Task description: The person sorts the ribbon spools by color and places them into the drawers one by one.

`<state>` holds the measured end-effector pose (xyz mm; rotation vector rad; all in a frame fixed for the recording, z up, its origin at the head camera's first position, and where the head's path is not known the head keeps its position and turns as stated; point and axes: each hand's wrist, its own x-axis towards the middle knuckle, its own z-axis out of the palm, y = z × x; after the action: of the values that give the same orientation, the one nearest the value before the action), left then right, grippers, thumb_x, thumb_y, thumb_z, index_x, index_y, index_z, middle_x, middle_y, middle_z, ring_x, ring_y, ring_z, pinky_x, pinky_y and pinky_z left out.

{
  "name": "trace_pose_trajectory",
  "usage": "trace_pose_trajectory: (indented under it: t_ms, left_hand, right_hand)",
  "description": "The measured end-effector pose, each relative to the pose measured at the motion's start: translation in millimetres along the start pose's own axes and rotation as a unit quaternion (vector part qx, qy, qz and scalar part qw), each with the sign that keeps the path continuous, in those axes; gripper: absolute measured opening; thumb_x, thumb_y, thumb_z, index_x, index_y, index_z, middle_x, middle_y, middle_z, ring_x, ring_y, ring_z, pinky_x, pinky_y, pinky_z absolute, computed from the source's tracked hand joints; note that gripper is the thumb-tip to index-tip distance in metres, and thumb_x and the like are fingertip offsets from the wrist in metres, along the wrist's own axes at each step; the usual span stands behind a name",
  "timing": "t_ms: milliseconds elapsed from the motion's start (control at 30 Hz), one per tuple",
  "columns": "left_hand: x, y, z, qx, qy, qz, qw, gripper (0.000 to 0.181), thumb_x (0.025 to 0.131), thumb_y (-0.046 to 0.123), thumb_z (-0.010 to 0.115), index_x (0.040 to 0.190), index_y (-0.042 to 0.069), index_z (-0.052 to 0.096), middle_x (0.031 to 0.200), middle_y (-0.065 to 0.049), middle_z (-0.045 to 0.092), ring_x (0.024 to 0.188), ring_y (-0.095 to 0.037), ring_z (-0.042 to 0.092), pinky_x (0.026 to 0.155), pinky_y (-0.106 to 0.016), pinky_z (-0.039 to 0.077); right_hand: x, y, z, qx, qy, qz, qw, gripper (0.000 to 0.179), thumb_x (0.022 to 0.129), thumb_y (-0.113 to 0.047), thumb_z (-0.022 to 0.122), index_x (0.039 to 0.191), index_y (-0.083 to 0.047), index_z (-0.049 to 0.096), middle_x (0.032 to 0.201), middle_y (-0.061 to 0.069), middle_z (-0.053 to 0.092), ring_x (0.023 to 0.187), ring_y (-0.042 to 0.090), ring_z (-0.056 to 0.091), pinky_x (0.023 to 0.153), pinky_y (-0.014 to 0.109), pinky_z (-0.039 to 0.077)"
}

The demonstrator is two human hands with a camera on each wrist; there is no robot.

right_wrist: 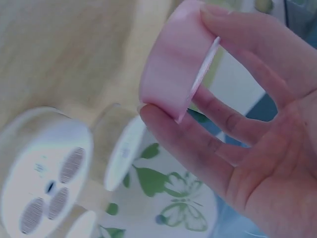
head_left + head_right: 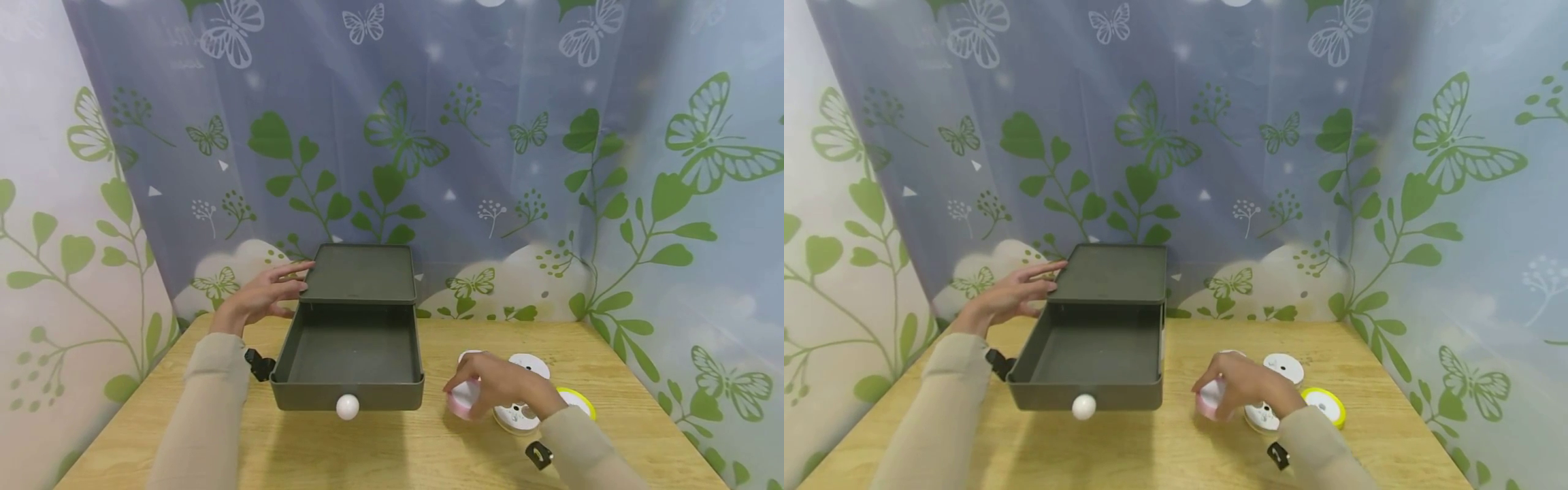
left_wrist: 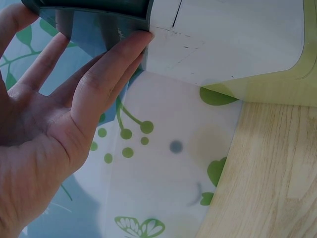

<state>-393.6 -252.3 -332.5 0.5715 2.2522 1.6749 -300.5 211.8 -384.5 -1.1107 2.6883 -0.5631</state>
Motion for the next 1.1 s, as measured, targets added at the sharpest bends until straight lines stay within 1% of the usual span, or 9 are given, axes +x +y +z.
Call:
trace_pose_trajectory:
  t_ms: [67,167,267,433,567,700,800,967,1100]
  left_hand:
    - [0.1,-0.4,-0.4,0.001,0.001,-0.001,1.0,0.066,0.109,0.028,0.054,0.166,0.019,0.023,0.174,-0.018,0.001,0.156,-0.053,0.014,0.097,-0.045,0.057]
    - [0.7,-0.8,-0.8,0.003,0.002,-0.001,1.0,0.066,0.109,0.028,0.054,0.166,0.02,0.023,0.174,-0.018,0.001,0.156,-0.053,0.014,0.098,-0.047,0.057]
    - [1.4,-0.9,-0.7,0.005,0.002,-0.001,1.0,0.066,0.108,0.028,0.055,0.166,0.021,0.024,0.174,-0.018,0.001,0.156,-0.053,0.015,0.101,-0.052,0.056]
    - [2.1,-0.5,-0.1,0.004,-0.001,-0.001,1.0,0.067,0.108,0.028,0.055,0.166,0.02,0.024,0.174,-0.019,0.001,0.155,-0.054,0.014,0.105,-0.058,0.053]
    - [0.7,-0.3,0.3,0.004,0.001,-0.001,1.0,0.066,0.108,0.027,0.055,0.166,0.02,0.024,0.174,-0.019,0.002,0.155,-0.053,0.015,0.103,-0.054,0.055]
    - [-1.9,1.6,1.5,0.001,-0.003,0.002,1.0,0.066,0.108,0.026,0.054,0.166,0.019,0.023,0.174,-0.021,0.001,0.155,-0.054,0.015,0.096,-0.045,0.058]
    - [-2.7,2.7,2.3,-0.001,-0.004,0.004,1.0,0.067,0.108,0.026,0.054,0.166,0.018,0.022,0.174,-0.021,0.001,0.155,-0.054,0.014,0.093,-0.041,0.059]
    - [-1.1,1.6,1.9,-0.001,-0.004,0.005,1.0,0.067,0.108,0.026,0.054,0.166,0.018,0.022,0.174,-0.021,0.0,0.155,-0.055,0.014,0.095,-0.044,0.058]
    - [-0.6,1.0,0.8,0.0,0.0,0.003,1.0,0.066,0.108,0.026,0.054,0.166,0.019,0.024,0.174,-0.02,0.001,0.155,-0.054,0.014,0.098,-0.047,0.058]
  right_hand:
    - [-1.4,-3.3,-7.7,0.004,-0.003,0.0,1.0,0.05,0.066,-0.01,0.089,0.115,-0.019,0.081,0.108,0.0,0.069,0.095,0.012,0.059,0.083,0.027,0.054]
    - [-3.7,-7.6,-19.1,0.002,0.003,-0.018,0.9998,0.05,0.068,-0.01,0.089,0.116,-0.018,0.081,0.11,0.001,0.07,0.098,0.014,0.062,0.085,0.032,0.057]
    - [-6.2,-11.0,-28.5,0.0,0.009,-0.034,0.9994,0.048,0.069,-0.009,0.088,0.116,-0.016,0.081,0.11,0.003,0.071,0.099,0.015,0.063,0.085,0.032,0.058]
    - [-7.9,-17.9,-40.5,-0.003,0.012,-0.043,0.999,0.046,0.07,-0.01,0.088,0.115,-0.016,0.081,0.111,0.003,0.071,0.101,0.017,0.062,0.085,0.032,0.057]
    - [-6.9,-25.4,-49.9,-0.012,0.015,-0.046,0.9988,0.046,0.07,-0.01,0.088,0.115,-0.017,0.081,0.111,0.004,0.071,0.102,0.018,0.061,0.083,0.031,0.057]
    - [-7.5,-33.8,-58.9,-0.013,0.014,-0.033,0.9993,0.047,0.07,-0.008,0.088,0.115,-0.02,0.081,0.113,0.003,0.07,0.103,0.018,0.061,0.084,0.034,0.058]
    - [-8.0,-39.0,-64.9,-0.007,0.013,-0.027,0.9995,0.049,0.068,-0.007,0.087,0.115,-0.021,0.081,0.114,0.002,0.07,0.105,0.019,0.059,0.085,0.035,0.056]
    - [-6.6,-47.1,-74.5,-0.023,0.026,-0.044,0.9984,0.048,0.069,-0.008,0.089,0.114,-0.021,0.081,0.114,0.002,0.071,0.109,0.022,0.059,0.087,0.033,0.056]
    - [-2.7,-54.2,-83.1,-0.032,0.029,-0.056,0.9975,0.046,0.07,-0.01,0.089,0.114,-0.021,0.081,0.114,0.002,0.071,0.108,0.021,0.06,0.087,0.033,0.057]
